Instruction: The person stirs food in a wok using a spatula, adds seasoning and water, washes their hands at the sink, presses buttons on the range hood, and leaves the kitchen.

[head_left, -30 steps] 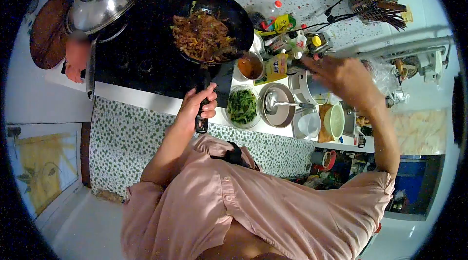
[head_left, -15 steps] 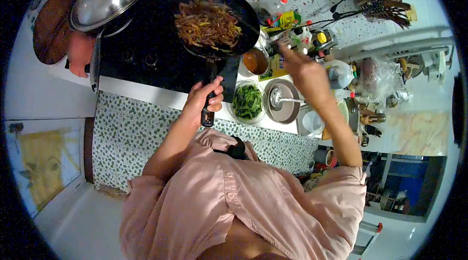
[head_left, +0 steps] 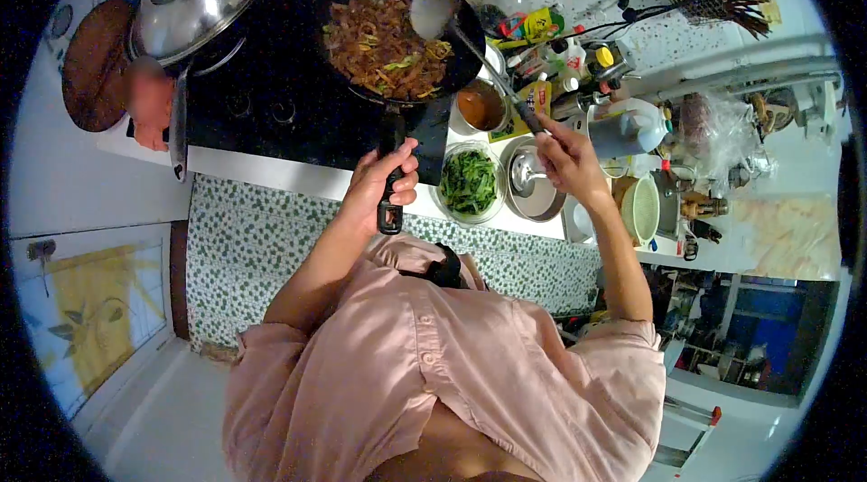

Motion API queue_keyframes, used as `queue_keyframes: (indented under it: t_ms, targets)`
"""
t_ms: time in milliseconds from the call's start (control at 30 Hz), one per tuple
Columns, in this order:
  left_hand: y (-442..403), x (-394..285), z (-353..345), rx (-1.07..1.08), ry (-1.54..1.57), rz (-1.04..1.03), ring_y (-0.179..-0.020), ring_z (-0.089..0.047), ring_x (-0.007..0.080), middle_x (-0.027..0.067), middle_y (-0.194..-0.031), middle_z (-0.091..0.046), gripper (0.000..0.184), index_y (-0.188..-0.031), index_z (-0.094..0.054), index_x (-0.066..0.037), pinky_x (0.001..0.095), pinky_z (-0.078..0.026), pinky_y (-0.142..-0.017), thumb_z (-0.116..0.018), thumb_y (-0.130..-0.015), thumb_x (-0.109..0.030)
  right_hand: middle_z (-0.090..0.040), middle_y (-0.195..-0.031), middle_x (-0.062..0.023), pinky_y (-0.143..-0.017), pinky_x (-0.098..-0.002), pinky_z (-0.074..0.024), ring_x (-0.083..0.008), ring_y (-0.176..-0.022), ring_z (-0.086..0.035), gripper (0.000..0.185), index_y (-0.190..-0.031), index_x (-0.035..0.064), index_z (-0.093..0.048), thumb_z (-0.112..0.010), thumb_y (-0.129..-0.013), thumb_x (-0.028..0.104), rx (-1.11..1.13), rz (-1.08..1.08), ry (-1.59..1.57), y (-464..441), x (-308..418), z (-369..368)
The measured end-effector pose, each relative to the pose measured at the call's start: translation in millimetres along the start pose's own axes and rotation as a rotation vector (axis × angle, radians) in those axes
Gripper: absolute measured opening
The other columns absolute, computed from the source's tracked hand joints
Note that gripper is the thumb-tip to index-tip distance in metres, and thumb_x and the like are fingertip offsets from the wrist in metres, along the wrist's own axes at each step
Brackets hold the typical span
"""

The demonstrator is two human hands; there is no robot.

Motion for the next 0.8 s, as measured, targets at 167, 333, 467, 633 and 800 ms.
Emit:
queue_keyframes:
  t_ms: [167,333,467,633,800]
  targets:
    - [1,1,0,0.024,-0.01,0.002,-0.05,-0.042,0.0073,0.0026,-0.073,-0.049,0.021,-0.101,-0.051,-0.006,0.019,-0.031,-0.038,-0.058,-0.087,-0.019,-0.042,-0.056,0.0037,-0.036,-0.0192,-0.0269,-0.0035,-0.041,-0.034,0.04,-0.127,0.0008,-0.044,-0.047,-0.093,0.023,0.116,-0.028,-0.15,-27,9,-67]
    - [12,-23,16,-0.153,-0.373,-0.026,-0.061,-0.053,0.011,0.0025,-0.081,-0.056,0.038,-0.106,-0.053,-0.005,0.0238,-0.043,-0.049,-0.053,-0.088,-0.039,-0.047,-0.064,0.0005,-0.034,-0.0186,-0.0253,-0.0042,-0.041,-0.033,0.039,-0.127,0.0043,-0.043,-0.048,-0.092,0.019,0.22,-0.194,-0.55,-35,-9,-95]
    - [40,-106,44,-0.391,-1.045,-0.671,-0.065,-0.042,0.0032,-0.0024,-0.081,-0.053,0.02,-0.105,-0.056,-0.011,0.0188,-0.037,-0.055,-0.054,-0.089,-0.023,-0.049,-0.063,-0.001,-0.031,-0.0194,-0.0252,-0.0041,-0.039,-0.034,0.028,-0.114,0.0041,-0.048,-0.05,-0.091,0.019,0.229,-0.256,-0.82,-20,-25,-92]
    - [66,-166,13,-0.423,-1.141,-1.025,-0.07,-0.045,0.0042,-0.0033,-0.08,-0.051,0.017,-0.1,-0.057,-0.009,0.0186,-0.037,-0.062,-0.06,-0.086,-0.017,-0.048,-0.064,-0.0025,-0.029,-0.0169,-0.0237,-0.0038,-0.037,-0.032,0.038,-0.127,0.0054,-0.042,-0.049,-0.091,0.017,0.189,-0.272,-0.947,1,-46,-90]
    - [65,-188,-37,-0.517,-1.454,-1.07,-0.059,-0.04,0.0055,-0.0005,-0.079,-0.051,0.017,-0.097,-0.058,-0.005,0.0192,-0.036,-0.056,-0.06,-0.081,-0.009,-0.047,-0.061,-0.0018,-0.029,-0.0166,-0.0224,-0.003,-0.034,-0.03,0.041,-0.127,0.0051,-0.044,-0.053,-0.09,0.02,0.122,-0.257,-0.964,28,-58,-79]
Point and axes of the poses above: each hand's wrist, its own y-axis away from the middle knuckle, its own z-axis out of the back of the hand, x = y × z, the point moved 9 cm from there along -y, towards the middle knuckle
